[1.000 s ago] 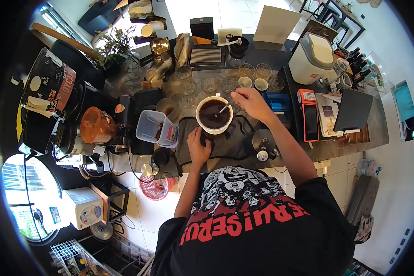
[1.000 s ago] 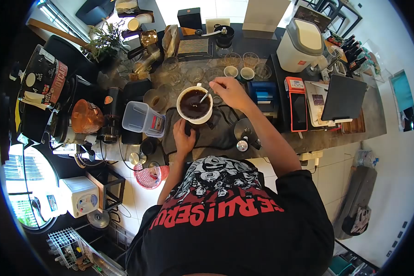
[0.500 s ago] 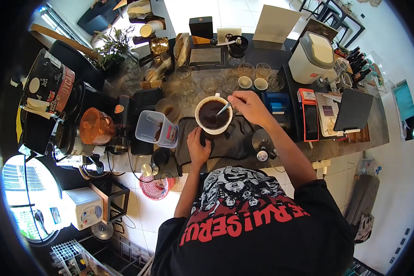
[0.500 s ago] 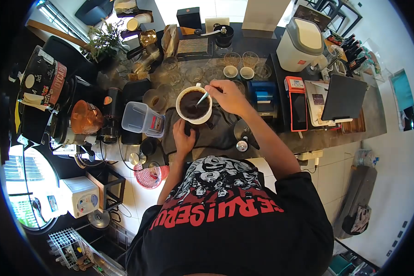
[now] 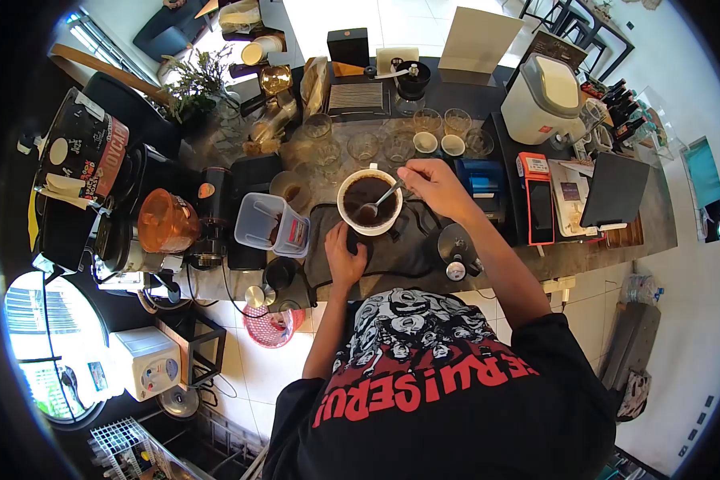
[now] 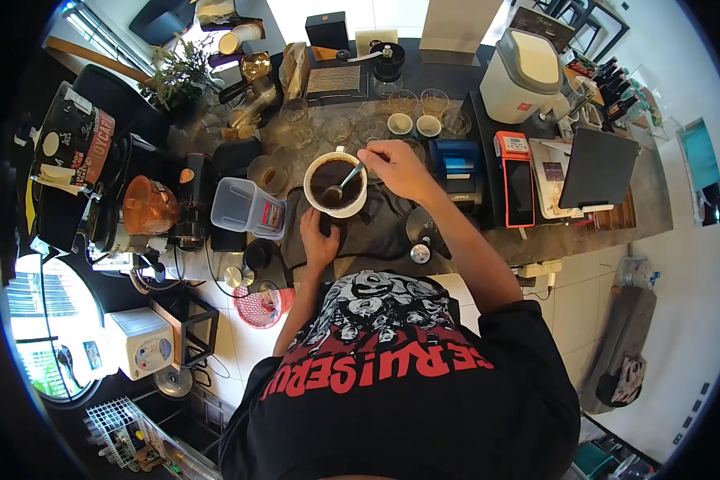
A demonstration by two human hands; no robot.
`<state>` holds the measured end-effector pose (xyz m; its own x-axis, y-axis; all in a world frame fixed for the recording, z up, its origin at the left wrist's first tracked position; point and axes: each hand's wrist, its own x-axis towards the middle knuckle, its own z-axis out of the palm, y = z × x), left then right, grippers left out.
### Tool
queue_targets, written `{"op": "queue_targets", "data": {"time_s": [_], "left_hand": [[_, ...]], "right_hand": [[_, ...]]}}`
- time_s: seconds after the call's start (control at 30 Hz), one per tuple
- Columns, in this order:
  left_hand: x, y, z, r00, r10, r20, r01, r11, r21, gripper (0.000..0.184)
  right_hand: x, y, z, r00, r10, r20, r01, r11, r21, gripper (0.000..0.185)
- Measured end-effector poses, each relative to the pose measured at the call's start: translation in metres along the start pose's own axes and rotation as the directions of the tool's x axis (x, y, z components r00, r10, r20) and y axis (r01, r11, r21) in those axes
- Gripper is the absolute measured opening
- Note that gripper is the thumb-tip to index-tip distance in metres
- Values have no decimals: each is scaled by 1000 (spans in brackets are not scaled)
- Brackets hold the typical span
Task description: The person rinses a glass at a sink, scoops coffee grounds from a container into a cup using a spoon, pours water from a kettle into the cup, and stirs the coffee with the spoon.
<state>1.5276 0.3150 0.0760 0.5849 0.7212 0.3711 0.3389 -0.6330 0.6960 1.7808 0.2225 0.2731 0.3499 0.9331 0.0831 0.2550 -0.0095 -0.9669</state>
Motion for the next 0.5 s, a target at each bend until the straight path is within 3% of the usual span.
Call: {"op": "queue_targets", "data": {"time_s": [0.27,0.5], "left_hand": [[8,24,-21,996,-48,78,59,986,-153,107],[39,45,-42,988,29,153,-2,984,-177,102]], "right_hand": [[-3,10,-3,996,75,-52,-70,993,96,40],[-2,23,-7,991,64,-116,-56,996,70,41]]}}
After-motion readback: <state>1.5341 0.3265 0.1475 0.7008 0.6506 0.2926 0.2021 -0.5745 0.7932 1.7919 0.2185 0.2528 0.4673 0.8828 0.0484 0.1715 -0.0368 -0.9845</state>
